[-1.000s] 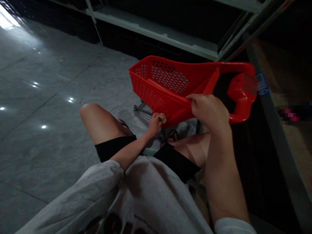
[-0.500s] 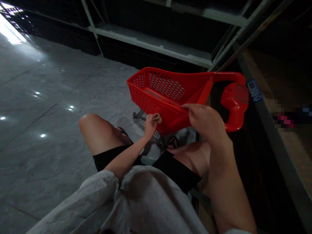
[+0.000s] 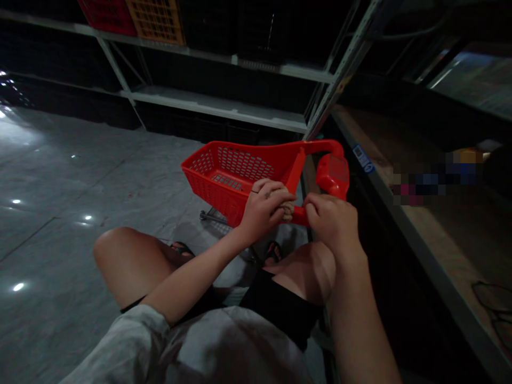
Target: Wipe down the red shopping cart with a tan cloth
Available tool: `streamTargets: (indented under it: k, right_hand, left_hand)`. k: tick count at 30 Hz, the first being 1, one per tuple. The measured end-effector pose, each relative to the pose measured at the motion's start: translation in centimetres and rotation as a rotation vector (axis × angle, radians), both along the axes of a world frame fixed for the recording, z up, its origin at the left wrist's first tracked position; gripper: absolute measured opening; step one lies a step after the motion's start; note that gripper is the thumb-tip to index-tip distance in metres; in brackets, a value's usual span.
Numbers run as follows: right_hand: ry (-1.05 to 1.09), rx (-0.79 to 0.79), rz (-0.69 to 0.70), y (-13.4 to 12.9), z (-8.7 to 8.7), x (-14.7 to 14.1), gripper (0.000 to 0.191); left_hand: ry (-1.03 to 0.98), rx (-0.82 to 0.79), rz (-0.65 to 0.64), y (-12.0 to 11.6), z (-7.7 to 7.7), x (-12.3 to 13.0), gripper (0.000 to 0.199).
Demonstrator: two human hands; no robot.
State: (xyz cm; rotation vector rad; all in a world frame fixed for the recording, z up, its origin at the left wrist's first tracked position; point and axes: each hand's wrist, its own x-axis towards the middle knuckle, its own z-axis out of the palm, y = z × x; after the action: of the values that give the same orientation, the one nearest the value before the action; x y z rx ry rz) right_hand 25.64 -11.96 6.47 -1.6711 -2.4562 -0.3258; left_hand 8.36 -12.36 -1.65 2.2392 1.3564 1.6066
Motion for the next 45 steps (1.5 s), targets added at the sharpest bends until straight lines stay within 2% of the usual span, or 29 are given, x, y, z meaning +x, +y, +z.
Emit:
streamTargets:
  k: [4, 6, 9, 11, 13, 15, 18, 21, 24, 29, 31, 32, 33, 35, 38, 41, 43, 45]
  right_hand:
    - [0.082, -0.003, 0.108, 0.0, -0.3, 0.3, 0.030]
    - [0.124, -0.012, 0.160, 0.0, -0.4, 0.4, 0.029]
    - [0.149, -0.025, 0.240, 0.0, -0.6, 0.4, 0.028]
    - [0.156, -0.013, 0.280, 0.0, -0.9, 0.3, 0.025]
    - [0.166, 0.015, 0.299, 0.0, -1.2, 0.2, 0.022]
    - [0.176, 0.040, 0.300, 0.1, -1.5, 0.2, 0.021]
    - [0.199, 0.075, 0.300, 0.1, -1.7, 0.2, 0.021]
    - [0.237, 0.113, 0.315, 0.0, -1.8, 0.3, 0.022]
    - [0.280, 0.142, 0.329, 0.1, -2.1, 0.5, 0.024]
    - [0.347, 0.201, 0.354, 0.2, -2.4, 0.4, 0.026]
    - [0.354, 0.236, 0.355, 0.2, -2.5, 0.3, 0.027]
    - [0.349, 0.246, 0.354, 0.2, -2.5, 0.2, 0.026]
    - [0.339, 0.251, 0.353, 0.3, -2.5, 0.1, 0.026]
    - [0.313, 0.253, 0.352, 0.3, -2.4, 0.0, 0.025]
    - [0.279, 0.265, 0.363, 0.2, -2.4, -0.1, 0.024]
    - [0.262, 0.291, 0.381, 0.2, -2.4, 0.1, 0.023]
    - [0.258, 0.290, 0.390, 0.2, -2.4, 0.5, 0.022]
    - [0.262, 0.281, 0.397, 0.3, -2.5, 1.0, 0.022]
  left_hand:
    - [0.232, -0.132, -0.322, 6.5, 2.0, -0.8, 0.042]
    - [0.286, -0.166, -0.357, 10.4, 2.4, -0.5, 0.042]
    - [0.310, -0.176, -0.238, 15.9, 2.9, 0.6, 0.038]
    - [0.410, -0.185, -0.122, 18.9, 3.3, 1.5, 0.032]
    - [0.571, -0.184, -0.008, 21.2, 3.8, 2.4, 0.028]
    - [0.699, -0.172, 0.051, 22.6, 4.1, 3.1, 0.029]
    - [0.771, -0.179, 0.039, 23.3, 4.1, 3.7, 0.032]
    - [0.764, -0.186, -0.075, 22.2, 3.8, 2.6, 0.034]
    - [0.712, -0.179, -0.251, 18.3, 3.9, -0.1, 0.041]
    - [0.646, -0.263, -0.511, 8.5, 5.7, -4.8, 0.035]
    - [0.633, -0.292, -0.578, 6.6, 6.2, -5.5, 0.030]
    - [0.632, -0.296, -0.598, 6.5, 6.2, -5.5, 0.030]
    - [0.632, -0.292, -0.609, 7.1, 6.2, -5.3, 0.032]
    - [0.632, -0.254, -0.597, 10.0, 5.7, -4.4, 0.037]
    - [0.622, -0.164, -0.501, 17.1, 4.7, -2.5, 0.034]
    - [0.669, -0.155, -0.329, 23.7, 4.2, -0.2, 0.032]
    - [0.716, -0.169, -0.224, 26.3, 4.2, 1.1, 0.032]
    - [0.741, -0.170, -0.175, 27.2, 4.0, 1.8, 0.029]
